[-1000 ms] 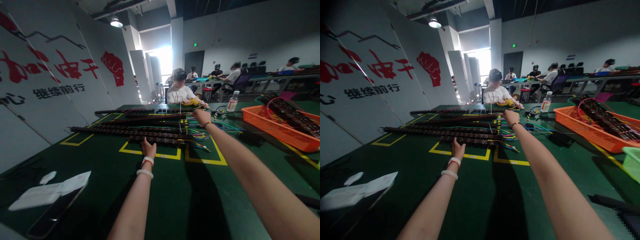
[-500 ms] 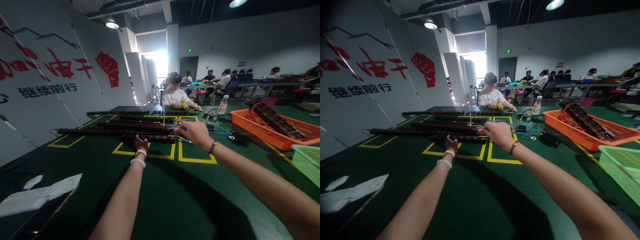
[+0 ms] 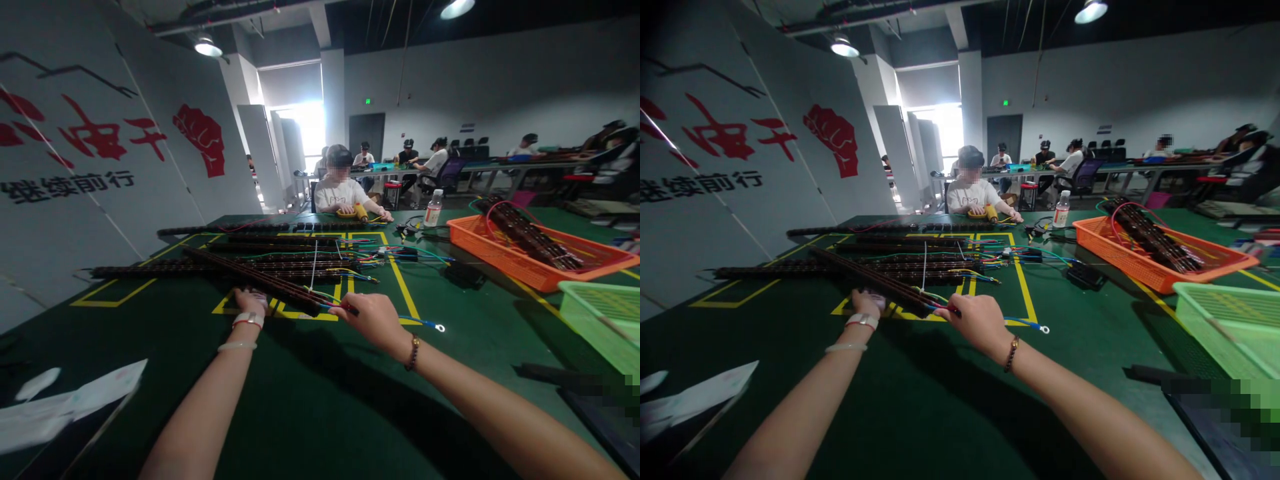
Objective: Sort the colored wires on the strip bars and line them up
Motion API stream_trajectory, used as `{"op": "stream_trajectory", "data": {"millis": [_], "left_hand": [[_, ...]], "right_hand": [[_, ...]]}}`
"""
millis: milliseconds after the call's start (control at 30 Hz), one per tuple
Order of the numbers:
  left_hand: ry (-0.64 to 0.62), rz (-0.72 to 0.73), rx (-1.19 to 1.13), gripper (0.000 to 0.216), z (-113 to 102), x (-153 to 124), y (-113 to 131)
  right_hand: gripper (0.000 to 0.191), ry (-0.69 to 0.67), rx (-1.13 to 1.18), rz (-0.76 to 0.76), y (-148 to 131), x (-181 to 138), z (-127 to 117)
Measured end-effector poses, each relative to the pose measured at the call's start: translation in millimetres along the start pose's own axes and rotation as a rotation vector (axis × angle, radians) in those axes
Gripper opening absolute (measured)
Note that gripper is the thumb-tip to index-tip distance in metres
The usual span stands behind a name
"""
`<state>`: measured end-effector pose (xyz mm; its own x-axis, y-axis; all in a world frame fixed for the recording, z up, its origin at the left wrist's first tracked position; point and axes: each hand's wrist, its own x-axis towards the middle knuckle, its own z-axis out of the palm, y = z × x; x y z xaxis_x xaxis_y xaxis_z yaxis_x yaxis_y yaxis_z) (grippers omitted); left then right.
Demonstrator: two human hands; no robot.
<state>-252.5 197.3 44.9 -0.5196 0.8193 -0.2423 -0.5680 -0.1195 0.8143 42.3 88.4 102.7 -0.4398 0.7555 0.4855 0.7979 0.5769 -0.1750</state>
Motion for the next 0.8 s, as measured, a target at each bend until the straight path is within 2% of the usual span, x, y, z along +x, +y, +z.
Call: {"op": "stream_trajectory", "data": {"millis": [100,167,400,533,600,700,800], "left_hand": [[-0.049,-0.044,-0.081,0.065,-10.9,-2.4,17.6],[-0.113,-0.111,-0.142,0.072,-16.5,-6.7,24.9],[-0.141,-0.139,-0.165,0.056,-14.7,-31.9,29.8],[-0.253,-0.101,-0.231,0.05,-9.2,-58.3,35.6],[-0.298,-0.072,-0.26,0.05,-9.5,-73.3,39.7],[-0.343,-0.034,-0.265,0.047,-16.2,-92.0,43.1],[-0.298,-0.026,-0.248,0.042,-29.9,-100.8,39.7]], "right_hand": [[0.042,-0.039,0.001,-0.042,-3.2,-16.9,3.1],[0.044,-0.059,0.006,-0.062,-6.3,-27.3,3.5],[0.041,-0.066,0.132,-0.024,-11.8,-52.3,-10.4],[0.044,-0.031,0.185,0.02,-4.3,-68.7,-25.0],[0.043,-0.055,0.247,0.03,2.0,-79.1,-30.6],[0.042,-0.123,0.349,0.062,11.7,-95.0,-33.2],[0.043,-0.163,0.416,0.134,16.6,-106.7,-28.5]]}}
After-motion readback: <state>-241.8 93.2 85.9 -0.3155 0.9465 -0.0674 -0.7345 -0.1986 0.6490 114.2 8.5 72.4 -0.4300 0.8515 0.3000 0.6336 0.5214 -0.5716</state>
